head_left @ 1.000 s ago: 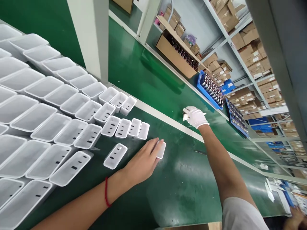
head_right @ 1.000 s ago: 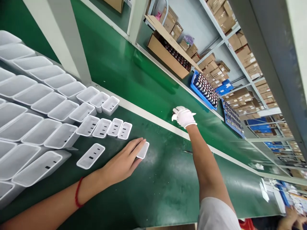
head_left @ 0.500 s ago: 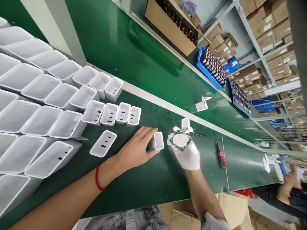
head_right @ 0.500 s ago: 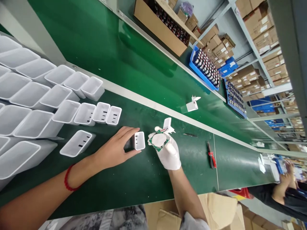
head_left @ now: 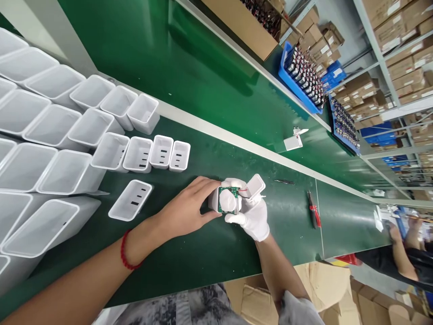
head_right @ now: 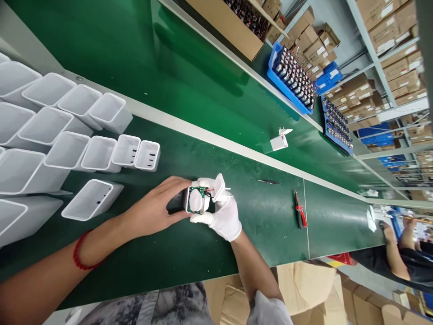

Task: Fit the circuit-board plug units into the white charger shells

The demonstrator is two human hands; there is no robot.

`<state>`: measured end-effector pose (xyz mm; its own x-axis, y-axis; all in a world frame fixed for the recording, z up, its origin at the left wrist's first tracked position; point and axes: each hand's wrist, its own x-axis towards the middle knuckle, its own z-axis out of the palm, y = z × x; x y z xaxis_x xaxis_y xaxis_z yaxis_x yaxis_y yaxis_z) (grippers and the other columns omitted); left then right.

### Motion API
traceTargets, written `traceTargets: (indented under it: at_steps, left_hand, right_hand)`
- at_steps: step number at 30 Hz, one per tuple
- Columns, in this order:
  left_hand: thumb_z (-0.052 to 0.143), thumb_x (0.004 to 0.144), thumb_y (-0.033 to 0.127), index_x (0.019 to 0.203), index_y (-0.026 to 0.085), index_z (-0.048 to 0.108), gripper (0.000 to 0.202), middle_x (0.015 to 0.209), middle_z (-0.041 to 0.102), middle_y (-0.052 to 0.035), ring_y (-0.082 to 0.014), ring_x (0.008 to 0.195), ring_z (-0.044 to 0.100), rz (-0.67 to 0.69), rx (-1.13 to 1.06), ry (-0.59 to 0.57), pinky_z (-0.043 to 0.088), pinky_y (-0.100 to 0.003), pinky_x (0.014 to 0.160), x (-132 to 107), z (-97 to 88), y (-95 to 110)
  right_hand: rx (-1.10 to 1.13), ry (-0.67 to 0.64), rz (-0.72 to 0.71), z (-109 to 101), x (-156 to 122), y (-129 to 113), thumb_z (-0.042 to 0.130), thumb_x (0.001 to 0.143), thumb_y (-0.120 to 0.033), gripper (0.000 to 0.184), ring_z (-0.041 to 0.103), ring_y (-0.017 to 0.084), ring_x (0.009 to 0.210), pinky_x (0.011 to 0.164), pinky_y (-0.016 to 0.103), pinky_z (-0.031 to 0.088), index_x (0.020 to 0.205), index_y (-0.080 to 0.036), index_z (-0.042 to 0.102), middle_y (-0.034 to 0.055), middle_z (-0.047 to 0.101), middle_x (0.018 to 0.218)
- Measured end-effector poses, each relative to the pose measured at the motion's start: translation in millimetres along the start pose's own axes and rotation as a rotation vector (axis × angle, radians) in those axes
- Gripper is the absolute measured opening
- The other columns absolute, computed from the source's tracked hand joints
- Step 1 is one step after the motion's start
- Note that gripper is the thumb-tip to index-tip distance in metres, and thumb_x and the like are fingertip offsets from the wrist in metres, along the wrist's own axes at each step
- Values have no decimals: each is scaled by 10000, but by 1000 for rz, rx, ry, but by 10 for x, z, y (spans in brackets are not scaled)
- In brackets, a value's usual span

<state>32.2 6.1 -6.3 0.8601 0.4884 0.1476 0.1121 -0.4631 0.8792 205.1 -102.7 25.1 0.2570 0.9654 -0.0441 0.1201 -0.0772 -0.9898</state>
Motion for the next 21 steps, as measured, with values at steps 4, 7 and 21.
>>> traceTargets:
  at_steps: [4, 7, 21]
  left_hand:
    - [685, 837, 223, 1303, 217, 457, 520, 1282, 584, -81, -252, 1243, 501, -21, -12, -1, 479, -404, 1035, 5, -4, 3]
    - [673, 833, 200, 1290, 211, 463, 503, 1280, 584, -87, -258, 1239, 503, -23, -18, -4, 480, -418, 1039, 1, -16, 5]
    - [657, 833, 164, 1319, 216, 443, 534, 1311, 567, -83, -248, 1257, 490, -51, -16, -44, 484, -399, 1042, 3, -38, 26]
  right_hand:
    - [-107, 11, -11, 7, 24, -33, 902, 600, -385, 643, 597, 302, 1174, 1077, 507, 423, 1188, -292, 658, 68, 660, 1215]
    - [-183, 19, -37, 23, 37, -75, 906, 596, -359, 630, 599, 301, 1172, 1073, 498, 433, 1179, -320, 671, 54, 665, 1216]
    - [-147, -18, -11, 8, 25, -112, 871, 671, -302, 612, 639, 274, 1129, 1034, 454, 493, 1235, -296, 632, 57, 674, 1212]
